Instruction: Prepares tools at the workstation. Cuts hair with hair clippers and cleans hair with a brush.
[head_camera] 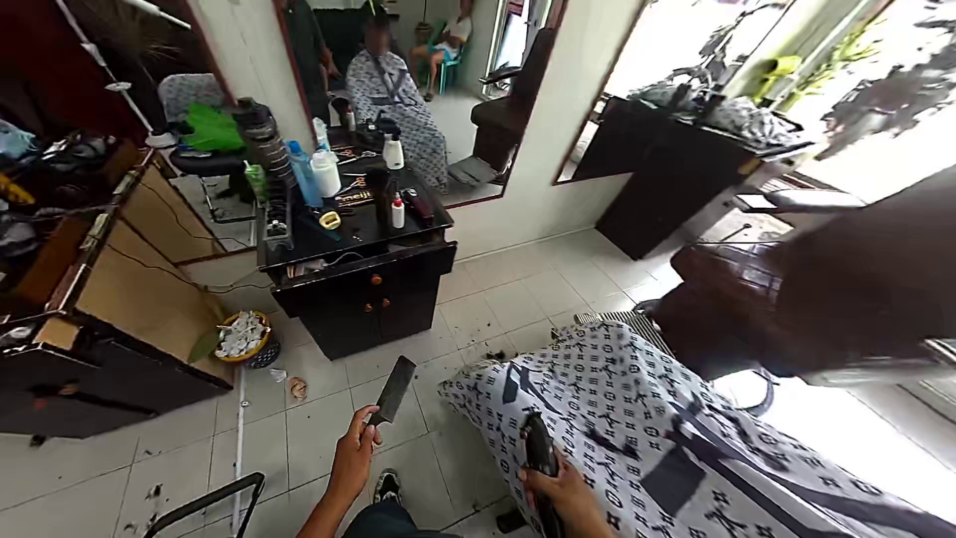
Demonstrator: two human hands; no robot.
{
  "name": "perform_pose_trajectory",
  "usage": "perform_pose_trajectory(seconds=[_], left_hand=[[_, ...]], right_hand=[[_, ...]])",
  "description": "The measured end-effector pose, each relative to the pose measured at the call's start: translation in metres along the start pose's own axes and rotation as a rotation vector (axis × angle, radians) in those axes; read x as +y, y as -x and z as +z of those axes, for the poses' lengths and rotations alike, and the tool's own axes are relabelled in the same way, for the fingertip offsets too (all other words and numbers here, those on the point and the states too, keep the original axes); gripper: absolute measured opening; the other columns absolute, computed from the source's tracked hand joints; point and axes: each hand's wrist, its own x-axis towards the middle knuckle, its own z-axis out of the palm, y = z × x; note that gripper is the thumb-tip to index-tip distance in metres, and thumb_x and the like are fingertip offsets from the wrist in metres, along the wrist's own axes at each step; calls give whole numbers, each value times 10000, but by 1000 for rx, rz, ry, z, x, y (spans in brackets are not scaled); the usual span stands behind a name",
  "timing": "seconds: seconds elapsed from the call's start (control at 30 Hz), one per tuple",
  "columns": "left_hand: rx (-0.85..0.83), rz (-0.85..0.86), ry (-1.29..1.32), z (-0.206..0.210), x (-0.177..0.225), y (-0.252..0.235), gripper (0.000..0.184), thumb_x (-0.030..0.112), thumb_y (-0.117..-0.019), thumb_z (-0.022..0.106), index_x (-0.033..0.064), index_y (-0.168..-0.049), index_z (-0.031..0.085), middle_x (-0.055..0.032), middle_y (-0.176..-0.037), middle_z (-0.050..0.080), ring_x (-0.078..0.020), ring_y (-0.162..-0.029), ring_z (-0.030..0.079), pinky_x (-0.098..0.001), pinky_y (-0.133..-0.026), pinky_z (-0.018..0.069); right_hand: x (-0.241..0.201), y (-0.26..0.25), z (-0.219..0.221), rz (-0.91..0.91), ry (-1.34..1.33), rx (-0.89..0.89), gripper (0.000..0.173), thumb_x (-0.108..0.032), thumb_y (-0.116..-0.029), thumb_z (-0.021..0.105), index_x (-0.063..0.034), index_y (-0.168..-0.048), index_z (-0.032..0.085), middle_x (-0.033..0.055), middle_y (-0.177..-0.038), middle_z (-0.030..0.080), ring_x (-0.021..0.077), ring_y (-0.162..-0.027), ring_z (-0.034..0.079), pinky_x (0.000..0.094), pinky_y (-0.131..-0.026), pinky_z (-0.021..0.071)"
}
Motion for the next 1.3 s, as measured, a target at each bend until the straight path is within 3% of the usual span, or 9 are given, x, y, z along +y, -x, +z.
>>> perform_pose_trajectory(seconds=[0.13, 0.3, 0.43, 0.57, 0.83, 1.0, 1.07, 1.17, 1.3], left_hand=[[93, 77, -105, -76, -7, -51, 369, 101, -1076, 344, 14, -1290, 632, -68, -974, 708, -102, -635, 582, -287, -618, 504], [202, 99, -212, -158, 33, -165, 399, 116, -1064, 422, -26, -1422, 527, -212, -1226, 665, -321, -1016, 678, -503, -912, 546], [249, 101, -225, -174, 73, -253, 448, 102, -1054, 477, -20, -1485, 460, -212, -1313, 626, -321, -1132, 645, -474, -976, 522], [269, 50, -216, -174, 96, -312, 515, 108, -1035, 544, -52, -1508, 417, -236, -1387, 593, -355, -1315, 556, -495, -1127, 420], [286, -45, -341, -166, 116, -378, 632, 166, -990, 647, -50, -1527, 395, -242, -1356, 609, -398, -1304, 547, -547, -1133, 390], [237, -108, -386, -178, 126, -395, 657, 195, -985, 675, -44, -1531, 397, -319, -1431, 501, -420, -1168, 616, -537, -993, 505], [219, -43, -443, -179, 131, -395, 676, 207, -972, 689, -66, -1521, 403, -338, -1496, 443, -471, -1305, 535, -574, -1079, 451], [227, 166, -496, -175, 153, -400, 683, 260, -935, 730, -63, -1481, 476, -318, -1564, 382, -510, -1429, 395, -617, -1161, 340], [302, 558, -316, -171, 202, -438, 864, 450, -828, 784, -54, -1468, 497, -249, -1546, 453, -431, -1432, 432, -596, -1160, 355]], right_hand=[[-45, -93, 101, 144, -136, -128, 287, -23, -974, 633, 13, -1219, 486, 79, -723, 601, 142, -523, 592, 280, -492, 540], [-148, -214, 225, -170, 109, -294, 618, 27, -871, 713, 31, -1400, 395, 131, -932, 628, 179, -692, 636, 339, -658, 577], [-235, -305, 310, -294, 528, -247, 576, -173, -929, 729, 39, -1393, 462, 181, -1051, 671, 243, -826, 693, 411, -776, 590], [-292, -369, 364, -282, 933, -173, 627, -349, -984, 657, 35, -1440, 458, 263, -1321, 606, 399, -1237, 604, 593, -1029, 476], [-347, -425, 398, -383, 1254, -315, 516, -323, -1038, 563, 78, -1361, 539, 269, -1404, 553, 408, -1293, 568, 565, -1037, 486], [-389, -413, 367, -983, 1169, -55, 304, -164, -985, 593, -110, -1250, 731, 170, -1377, 620, 394, -1307, 541, 579, -1032, 452], [-416, -432, 361, -889, 1255, -61, 396, -227, -967, 651, -135, -1352, 666, 193, -1461, 535, 429, -1356, 469, 609, -1031, 424], [-438, -462, 368, -754, 1353, -268, 351, -187, -1037, 591, -14, -1340, 629, 235, -1381, 563, 431, -1323, 496, 545, -1074, 444], [-458, -400, 368, -1224, 1095, -355, 283, -190, -1038, 576, 57, -1062, 711, 219, -1072, 689, 376, -1090, 640, 454, -975, 509]])
